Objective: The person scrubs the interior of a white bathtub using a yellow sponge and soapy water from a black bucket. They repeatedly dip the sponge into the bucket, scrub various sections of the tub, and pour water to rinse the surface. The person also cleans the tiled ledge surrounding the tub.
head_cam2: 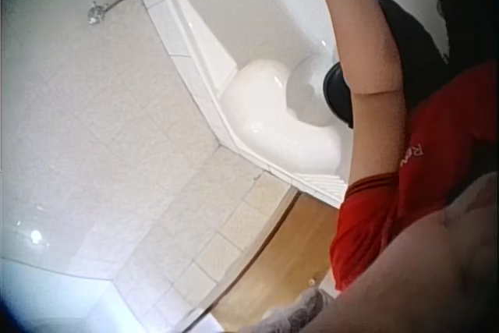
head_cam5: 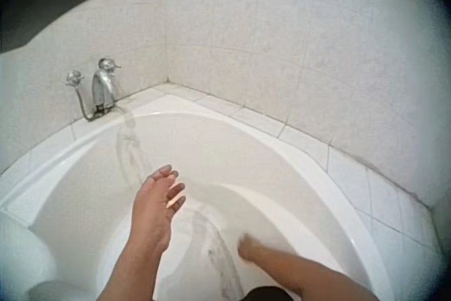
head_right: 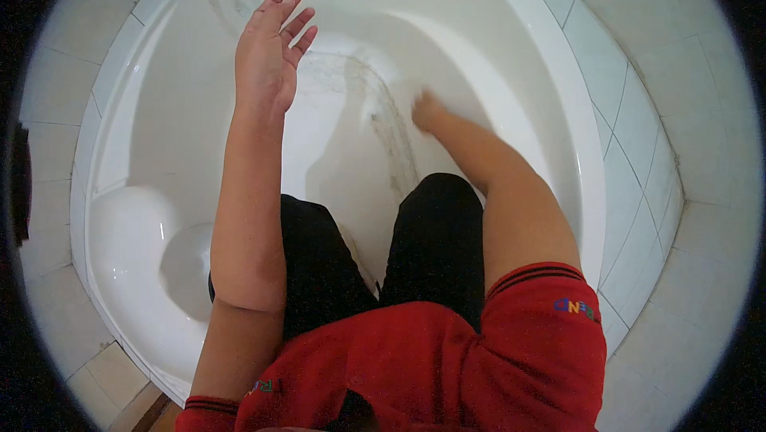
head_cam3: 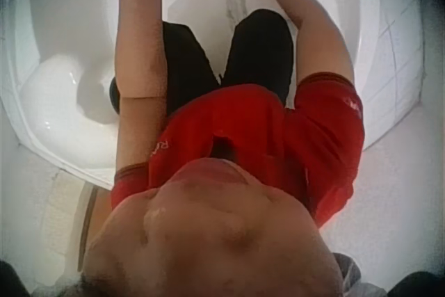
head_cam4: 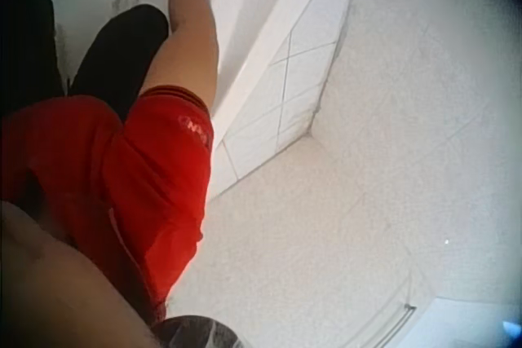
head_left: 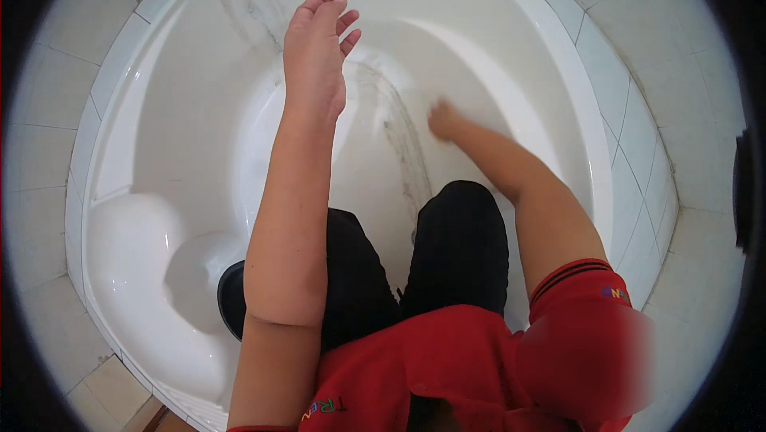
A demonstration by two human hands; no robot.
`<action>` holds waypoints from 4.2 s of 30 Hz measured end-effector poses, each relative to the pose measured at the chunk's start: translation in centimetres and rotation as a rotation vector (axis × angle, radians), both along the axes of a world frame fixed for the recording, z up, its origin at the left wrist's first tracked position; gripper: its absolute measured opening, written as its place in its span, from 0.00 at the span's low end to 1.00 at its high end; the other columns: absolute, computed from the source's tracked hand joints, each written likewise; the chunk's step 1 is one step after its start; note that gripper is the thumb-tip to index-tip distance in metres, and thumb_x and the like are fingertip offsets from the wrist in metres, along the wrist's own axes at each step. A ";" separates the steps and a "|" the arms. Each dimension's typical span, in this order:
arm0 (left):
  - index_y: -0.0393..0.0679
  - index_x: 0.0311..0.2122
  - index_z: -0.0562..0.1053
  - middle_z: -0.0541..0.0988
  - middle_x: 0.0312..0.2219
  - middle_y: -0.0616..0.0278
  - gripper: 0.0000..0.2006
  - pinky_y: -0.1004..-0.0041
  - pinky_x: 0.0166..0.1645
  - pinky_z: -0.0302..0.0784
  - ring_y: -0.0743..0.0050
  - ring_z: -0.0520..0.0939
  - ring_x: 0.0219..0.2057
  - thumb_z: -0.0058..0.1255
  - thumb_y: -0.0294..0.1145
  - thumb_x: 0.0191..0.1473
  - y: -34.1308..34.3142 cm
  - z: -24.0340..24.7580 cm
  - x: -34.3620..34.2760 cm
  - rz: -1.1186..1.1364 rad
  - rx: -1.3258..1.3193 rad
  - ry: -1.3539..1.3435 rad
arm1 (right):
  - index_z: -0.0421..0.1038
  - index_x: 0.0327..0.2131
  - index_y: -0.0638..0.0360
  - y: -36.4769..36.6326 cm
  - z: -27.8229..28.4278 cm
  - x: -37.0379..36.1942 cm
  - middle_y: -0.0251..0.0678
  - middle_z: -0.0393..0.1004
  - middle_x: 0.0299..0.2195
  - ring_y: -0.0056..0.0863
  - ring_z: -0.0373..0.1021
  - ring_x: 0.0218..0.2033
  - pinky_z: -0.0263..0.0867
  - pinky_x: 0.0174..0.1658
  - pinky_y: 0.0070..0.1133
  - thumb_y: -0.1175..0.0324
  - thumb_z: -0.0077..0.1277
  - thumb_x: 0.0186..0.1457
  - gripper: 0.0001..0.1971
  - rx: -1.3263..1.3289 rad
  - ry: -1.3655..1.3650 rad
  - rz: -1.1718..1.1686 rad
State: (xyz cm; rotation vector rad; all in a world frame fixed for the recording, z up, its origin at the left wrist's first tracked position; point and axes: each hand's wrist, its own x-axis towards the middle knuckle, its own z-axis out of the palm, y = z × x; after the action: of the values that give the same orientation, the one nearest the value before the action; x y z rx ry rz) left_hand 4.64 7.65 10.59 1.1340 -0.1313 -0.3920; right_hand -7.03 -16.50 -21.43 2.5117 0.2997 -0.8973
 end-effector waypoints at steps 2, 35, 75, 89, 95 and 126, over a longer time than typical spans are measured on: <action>0.34 0.57 0.61 0.69 0.50 0.55 0.25 0.67 0.53 0.69 0.65 0.72 0.48 0.48 0.33 0.58 1.7 0.0 0.8 0.035 -0.006 0.007 | 0.80 0.38 0.45 2.6 -2.0 -2.4 0.41 0.74 0.48 0.39 0.63 0.56 0.41 0.65 0.42 0.56 0.56 0.48 0.14 0.263 0.392 -0.016; 0.39 0.59 0.61 0.69 0.52 0.58 0.23 0.67 0.53 0.69 0.67 0.71 0.49 0.44 0.35 0.60 -1.2 -2.5 2.3 0.021 -0.006 0.102 | 0.68 0.49 0.55 -3.0 20.5 -7.0 0.40 0.70 0.43 0.38 0.64 0.49 0.59 0.52 0.31 0.75 0.48 0.47 0.21 0.427 -1.020 -0.276; 0.43 0.54 0.66 0.72 0.47 0.65 0.20 0.71 0.48 0.68 0.73 0.72 0.45 0.49 0.36 0.57 -0.5 -1.8 1.7 -0.043 0.058 0.101 | 0.69 0.50 0.49 -7.4 22.2 7.5 0.33 0.66 0.51 0.32 0.60 0.54 0.55 0.54 0.29 0.70 0.44 0.53 0.19 0.027 -1.199 -0.002; 0.39 0.62 0.57 0.62 0.60 0.45 0.54 0.61 0.65 0.56 0.51 0.61 0.62 0.69 0.56 0.32 32.7 -17.9 -1.3 -1.261 1.413 -0.179 | 0.68 0.51 0.48 -4.2 17.6 1.0 0.40 0.70 0.40 0.39 0.68 0.43 0.63 0.46 0.35 0.69 0.47 0.51 0.21 0.488 -0.926 -0.335; 0.60 0.46 0.73 0.75 0.41 0.62 0.20 0.57 0.57 0.65 0.59 0.75 0.48 0.61 0.39 0.43 38.5 -20.6 -11.5 -0.818 1.787 -0.572 | 0.68 0.52 0.46 -4.1 16.6 0.5 0.37 0.70 0.41 0.36 0.67 0.43 0.62 0.45 0.34 0.69 0.48 0.49 0.23 0.487 -1.009 -0.375; 0.44 0.41 0.73 0.80 0.38 0.50 0.20 0.55 0.47 0.74 0.49 0.79 0.44 0.51 0.51 0.54 28.0 -22.4 12.6 -0.103 1.922 -0.301 | 0.67 0.53 0.48 -3.6 17.5 1.0 0.39 0.70 0.44 0.39 0.66 0.46 0.61 0.51 0.34 0.70 0.47 0.52 0.23 0.501 -0.936 -0.418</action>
State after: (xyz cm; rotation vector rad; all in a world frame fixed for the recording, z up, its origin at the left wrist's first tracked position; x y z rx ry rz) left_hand 17.23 35.65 -11.85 3.0953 -0.0405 -0.3798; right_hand -6.03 -20.14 -3.96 3.1844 -0.3622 0.3573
